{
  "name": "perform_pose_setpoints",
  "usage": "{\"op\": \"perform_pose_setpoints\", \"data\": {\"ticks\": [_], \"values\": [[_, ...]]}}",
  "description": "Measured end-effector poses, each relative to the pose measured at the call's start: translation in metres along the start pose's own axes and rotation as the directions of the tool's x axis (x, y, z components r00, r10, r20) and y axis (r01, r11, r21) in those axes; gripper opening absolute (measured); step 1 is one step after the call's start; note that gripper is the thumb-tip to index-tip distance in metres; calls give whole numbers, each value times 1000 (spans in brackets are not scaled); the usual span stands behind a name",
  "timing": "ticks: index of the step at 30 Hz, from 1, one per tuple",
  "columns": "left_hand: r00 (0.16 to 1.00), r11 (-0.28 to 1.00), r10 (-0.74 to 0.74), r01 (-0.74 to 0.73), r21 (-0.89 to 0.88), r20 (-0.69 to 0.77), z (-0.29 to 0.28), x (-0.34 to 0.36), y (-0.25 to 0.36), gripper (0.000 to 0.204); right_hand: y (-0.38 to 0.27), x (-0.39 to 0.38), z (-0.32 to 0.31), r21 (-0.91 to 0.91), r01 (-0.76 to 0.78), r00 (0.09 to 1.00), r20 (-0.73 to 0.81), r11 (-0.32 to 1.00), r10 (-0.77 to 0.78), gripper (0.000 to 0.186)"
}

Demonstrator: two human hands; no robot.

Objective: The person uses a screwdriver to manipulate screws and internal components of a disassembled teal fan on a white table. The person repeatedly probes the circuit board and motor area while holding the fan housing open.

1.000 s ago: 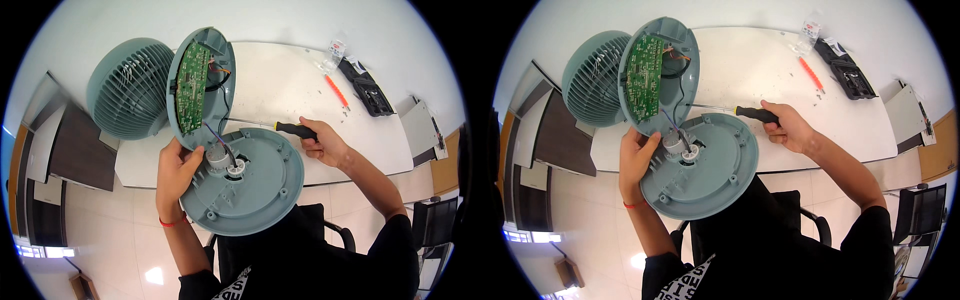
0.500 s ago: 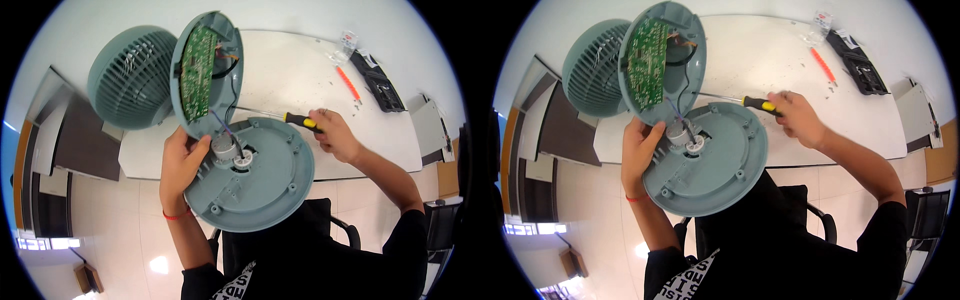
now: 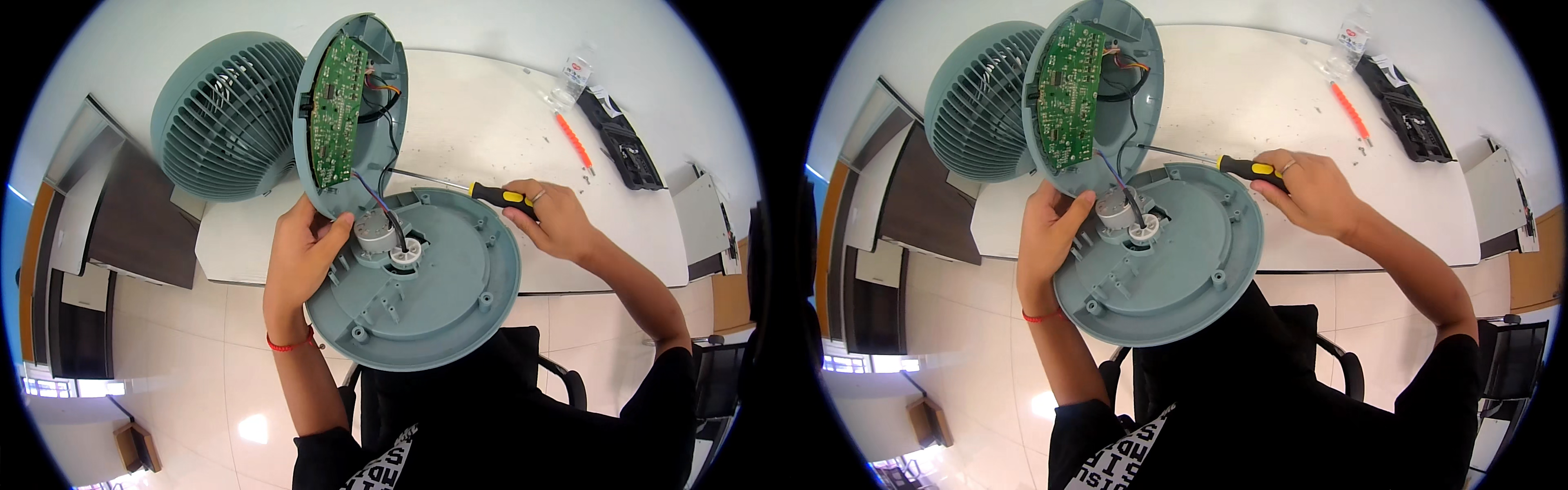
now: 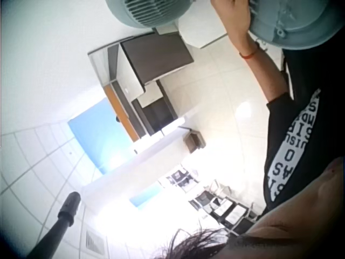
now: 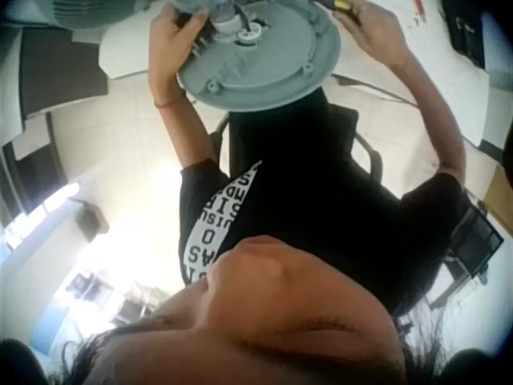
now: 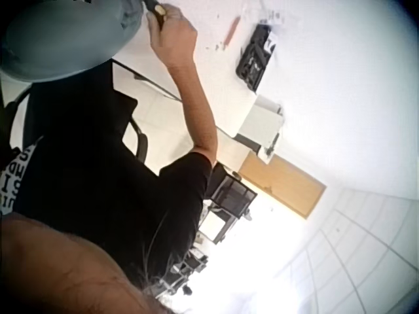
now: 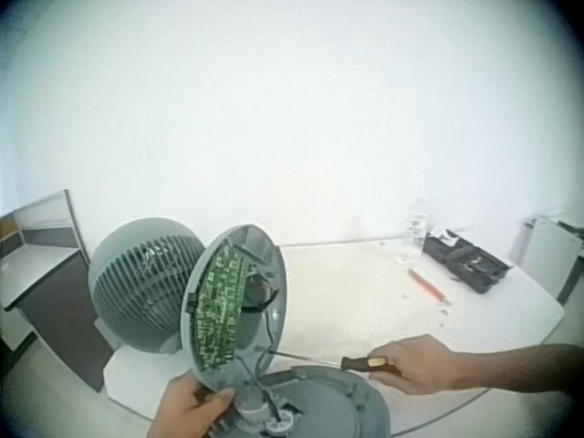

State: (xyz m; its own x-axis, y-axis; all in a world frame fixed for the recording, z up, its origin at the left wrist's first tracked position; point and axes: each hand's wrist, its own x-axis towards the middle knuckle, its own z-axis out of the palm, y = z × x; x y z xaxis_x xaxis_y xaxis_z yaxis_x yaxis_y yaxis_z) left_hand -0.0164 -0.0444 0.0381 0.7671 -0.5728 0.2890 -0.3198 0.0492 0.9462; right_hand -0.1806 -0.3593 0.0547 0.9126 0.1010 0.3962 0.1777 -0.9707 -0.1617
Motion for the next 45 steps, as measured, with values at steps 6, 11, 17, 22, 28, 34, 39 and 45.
{"op": "perform_pose_setpoints", "data": {"ticks": [6, 11, 17, 22, 28, 34, 39, 45], "values": [[999, 996, -31, 31, 89, -8, -4, -1, -5, 26, -2, 16, -22, 627, -760, 537, 754, -172, 379, 34], [1000, 996, -1, 3, 84, -25, -2, 1, -4, 28, -20, 12, -24, 504, -610, 792, 409, 612, 454, 37], [1000, 1000, -27, 27, 16, -2, -4, 1, -5, 29, -6, 11, -25, -18, 23, 990, 142, 1000, -20, 35], [996, 998, -52, 48, 52, 72, -8, 0, -6, 39, -17, 17, -33, 254, -366, 896, 355, 895, 266, 36], [996, 994, -77, 73, 85, 51, -8, -2, -3, 35, -18, 17, -18, 697, -655, 724, 472, 290, 503, 31], [999, 998, -41, 41, 38, 22, -2, 0, -2, 34, -6, 7, -10, 679, -648, 560, 732, -345, 388, 30], [999, 999, -41, 40, 18, 16, -1, 0, 1, 31, -18, 9, -10, 635, -716, 668, 504, 289, 547, 28], [997, 995, -57, 54, 79, 45, -5, 0, 0, 33, -2, 0, -1, -203, 144, 989, 7, 969, -145, 37]]}}
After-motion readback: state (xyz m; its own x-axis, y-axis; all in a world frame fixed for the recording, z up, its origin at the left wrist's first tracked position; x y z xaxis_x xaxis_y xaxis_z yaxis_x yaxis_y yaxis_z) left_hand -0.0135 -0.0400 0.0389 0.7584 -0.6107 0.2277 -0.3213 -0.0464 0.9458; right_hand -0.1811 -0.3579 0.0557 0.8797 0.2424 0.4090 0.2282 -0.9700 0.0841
